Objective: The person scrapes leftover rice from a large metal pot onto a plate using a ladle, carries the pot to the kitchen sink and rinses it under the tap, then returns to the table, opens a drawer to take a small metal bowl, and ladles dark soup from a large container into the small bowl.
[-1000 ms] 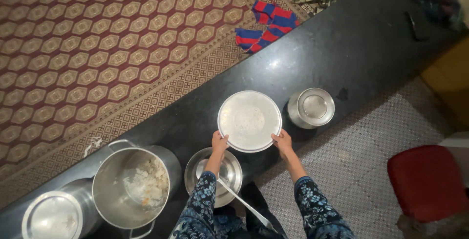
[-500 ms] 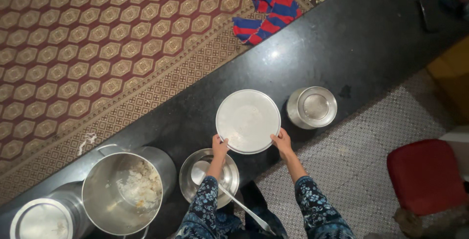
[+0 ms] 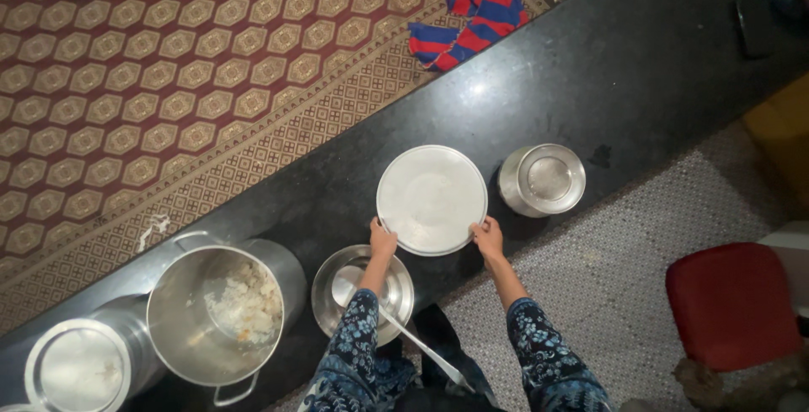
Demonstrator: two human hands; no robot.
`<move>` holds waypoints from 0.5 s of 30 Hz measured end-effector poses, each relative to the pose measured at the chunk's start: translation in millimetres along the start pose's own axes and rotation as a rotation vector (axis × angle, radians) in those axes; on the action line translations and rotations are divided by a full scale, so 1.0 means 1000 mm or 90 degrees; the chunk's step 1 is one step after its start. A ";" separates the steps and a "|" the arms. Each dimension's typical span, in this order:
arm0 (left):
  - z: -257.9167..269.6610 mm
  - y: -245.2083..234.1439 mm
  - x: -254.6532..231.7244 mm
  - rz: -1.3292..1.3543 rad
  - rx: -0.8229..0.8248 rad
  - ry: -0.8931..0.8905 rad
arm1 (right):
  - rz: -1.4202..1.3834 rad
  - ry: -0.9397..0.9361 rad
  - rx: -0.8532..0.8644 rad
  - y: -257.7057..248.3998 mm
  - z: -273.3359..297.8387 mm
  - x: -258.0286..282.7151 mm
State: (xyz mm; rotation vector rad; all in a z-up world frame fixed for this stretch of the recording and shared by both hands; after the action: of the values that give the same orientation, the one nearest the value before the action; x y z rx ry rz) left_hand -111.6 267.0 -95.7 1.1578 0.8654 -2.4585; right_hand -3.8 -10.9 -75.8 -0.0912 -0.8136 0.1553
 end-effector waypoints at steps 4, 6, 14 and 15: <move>0.002 -0.012 -0.004 -0.011 0.007 0.039 | 0.275 -0.341 -0.195 -0.005 0.030 0.030; 0.004 -0.023 -0.005 -0.005 0.016 0.066 | 0.419 -0.440 -0.321 -0.003 0.051 0.037; 0.032 -0.101 0.019 0.103 -0.008 0.159 | 0.320 -0.422 -0.004 0.085 0.119 0.000; 0.036 -0.117 0.024 0.103 -0.034 0.177 | 0.332 -0.409 0.040 0.099 0.129 -0.007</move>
State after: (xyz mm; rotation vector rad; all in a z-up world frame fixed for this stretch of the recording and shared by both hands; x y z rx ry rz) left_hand -205.6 334.9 -50.2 1.5115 0.8654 -2.1654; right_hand -112.7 87.8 -7.0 -0.1988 -1.4127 0.7284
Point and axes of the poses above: each hand's wrist, its own z-axis away from the middle knuckle, its own y-axis out of the palm, x = y × z, the point moved 6 cm from there along -z, towards the middle knuckle, and after that the axes turned 6 degrees about y, right-handed, at the moved point
